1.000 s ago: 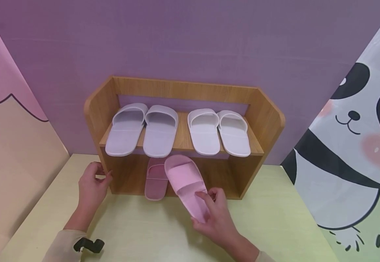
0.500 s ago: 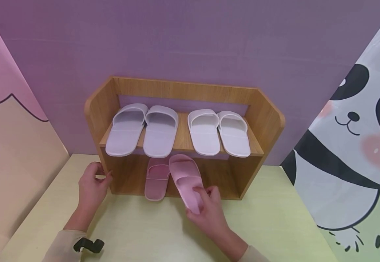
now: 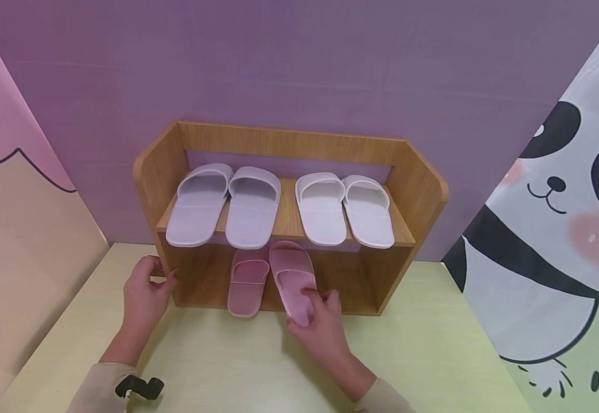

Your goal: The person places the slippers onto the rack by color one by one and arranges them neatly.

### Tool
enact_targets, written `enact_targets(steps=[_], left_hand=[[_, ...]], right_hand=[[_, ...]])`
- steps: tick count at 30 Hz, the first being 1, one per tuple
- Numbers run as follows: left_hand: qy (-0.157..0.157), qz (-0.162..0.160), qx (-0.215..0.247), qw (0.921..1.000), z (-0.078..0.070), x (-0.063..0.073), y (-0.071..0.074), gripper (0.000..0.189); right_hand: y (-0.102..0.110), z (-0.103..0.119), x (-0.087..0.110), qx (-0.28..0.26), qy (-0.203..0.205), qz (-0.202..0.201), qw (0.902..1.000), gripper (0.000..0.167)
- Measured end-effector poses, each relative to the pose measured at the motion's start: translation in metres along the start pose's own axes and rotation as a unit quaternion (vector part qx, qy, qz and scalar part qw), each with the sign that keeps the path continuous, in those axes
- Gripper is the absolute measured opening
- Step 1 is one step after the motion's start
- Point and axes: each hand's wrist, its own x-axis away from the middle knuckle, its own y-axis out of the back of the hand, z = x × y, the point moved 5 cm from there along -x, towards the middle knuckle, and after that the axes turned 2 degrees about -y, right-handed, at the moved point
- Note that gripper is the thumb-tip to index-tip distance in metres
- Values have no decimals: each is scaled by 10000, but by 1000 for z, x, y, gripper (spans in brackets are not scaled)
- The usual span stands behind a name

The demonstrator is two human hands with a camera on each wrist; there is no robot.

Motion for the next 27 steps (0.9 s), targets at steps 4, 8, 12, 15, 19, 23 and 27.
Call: enact_targets(steps=[4, 8, 12, 15, 19, 23, 27], left_hand=[[11, -6, 24, 10000, 0, 0, 0, 24], [57, 40, 14, 10000, -1, 0, 1, 24], [123, 121, -33, 9998, -2, 0, 1, 25], [163, 168, -69, 9997, -3, 0, 1, 25], [203, 207, -78, 9995, -3, 1, 1, 26], [219, 217, -76, 9995, -4, 1, 1, 26], [171, 186, -60, 9997, -3, 1, 1, 25]], right_hand=[[-4, -2, -3, -5, -232, -3, 9997, 58], [-10, -4, -7, 30, -352, -27, 9994, 58], [-16, -5, -11, 165, -377, -91, 9991, 58], [-19, -3, -15, 237, -358, -235, 9988, 58], [-26, -6, -18, 270, -223, -539, 9979, 56], [-38, -13, -22, 351, 65, -870, 9956, 55], [-51, -25, -27, 542, 139, -1011, 9933, 57]])
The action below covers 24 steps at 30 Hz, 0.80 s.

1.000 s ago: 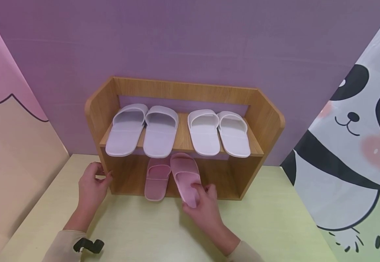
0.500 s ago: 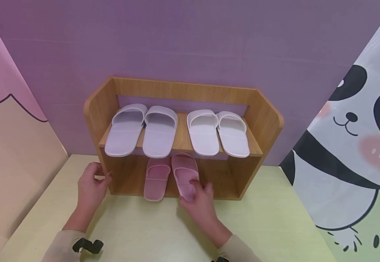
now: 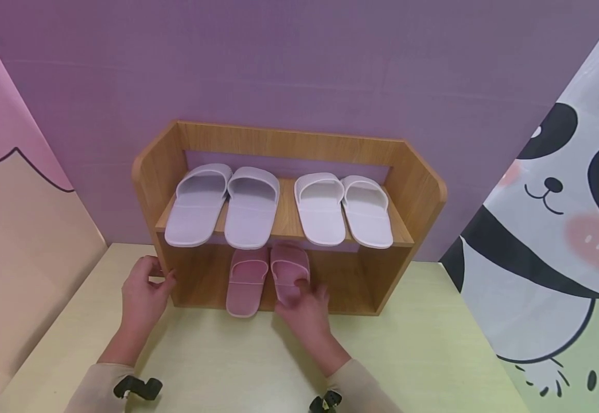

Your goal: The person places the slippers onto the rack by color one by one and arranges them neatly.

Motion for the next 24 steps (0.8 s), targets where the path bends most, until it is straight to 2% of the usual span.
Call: enact_targets(steps=[2, 5, 7, 12, 19, 24], left_hand=[[-29, -19, 12, 10000, 0, 0, 0, 25], [-46, -34, 29, 10000, 0, 0, 1, 25], [-46, -43, 30, 10000, 0, 0, 1, 25], [-91, -76, 55, 9999, 1, -1, 0, 25], [-100, -95, 79, 9999, 1, -1, 0, 25], [-132, -90, 91, 9998, 1, 0, 0, 25]], right_hand=[[-3, 0, -2, 81, -185, 175, 9996, 57], [3, 13, -5, 41, -471, 509, 9976, 58], [9, 23, -6, -26, -522, 597, 9968, 58], [-1, 17, -7, 347, -539, 589, 9962, 57], [1, 21, -12, 389, -1019, 1152, 9873, 59], [0, 22, -12, 507, -940, 1230, 9866, 60]])
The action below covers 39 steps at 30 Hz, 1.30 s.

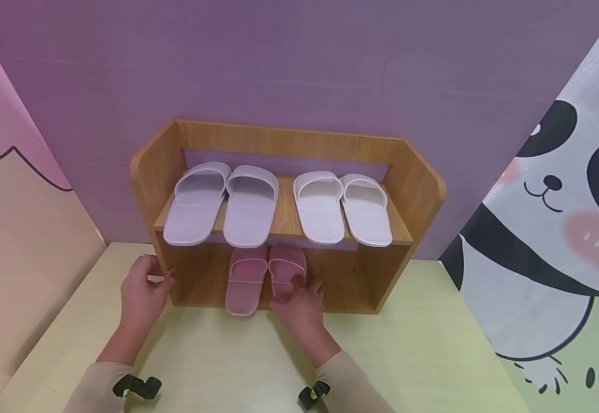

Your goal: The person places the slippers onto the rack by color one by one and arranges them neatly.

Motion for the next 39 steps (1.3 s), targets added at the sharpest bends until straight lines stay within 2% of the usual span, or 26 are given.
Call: enact_targets(steps=[7, 15, 20, 28, 31, 34, 37, 39], left_hand=[[-20, -32, -2, 10000, 1, 2, 1, 25], [100, 30, -62, 9999, 2, 2, 2, 25], [74, 11, -47, 10000, 2, 2, 2, 25], [57, -1, -35, 10000, 2, 3, 2, 25], [71, 14, -45, 10000, 1, 2, 3, 25], [87, 9, -47, 10000, 2, 2, 3, 24], [143, 41, -25, 9999, 1, 2, 3, 24], [179, 129, -37, 9997, 0, 2, 4, 24]], right_hand=[[-8, 1, 5, 507, 514, -352, 9968, 68], [-7, 9, 7, 811, 236, 94, 9964, 79], [-7, 10, 9, 958, 326, 62, 9949, 81], [-6, 10, 12, 864, 532, -88, 9948, 81], [-5, 10, 11, 962, 486, 39, 9942, 84], [-4, 8, 10, 941, 323, 331, 9945, 88], [2, 6, 11, 741, 204, 576, 9954, 90], [10, 5, 13, 545, 267, 609, 9963, 84]])
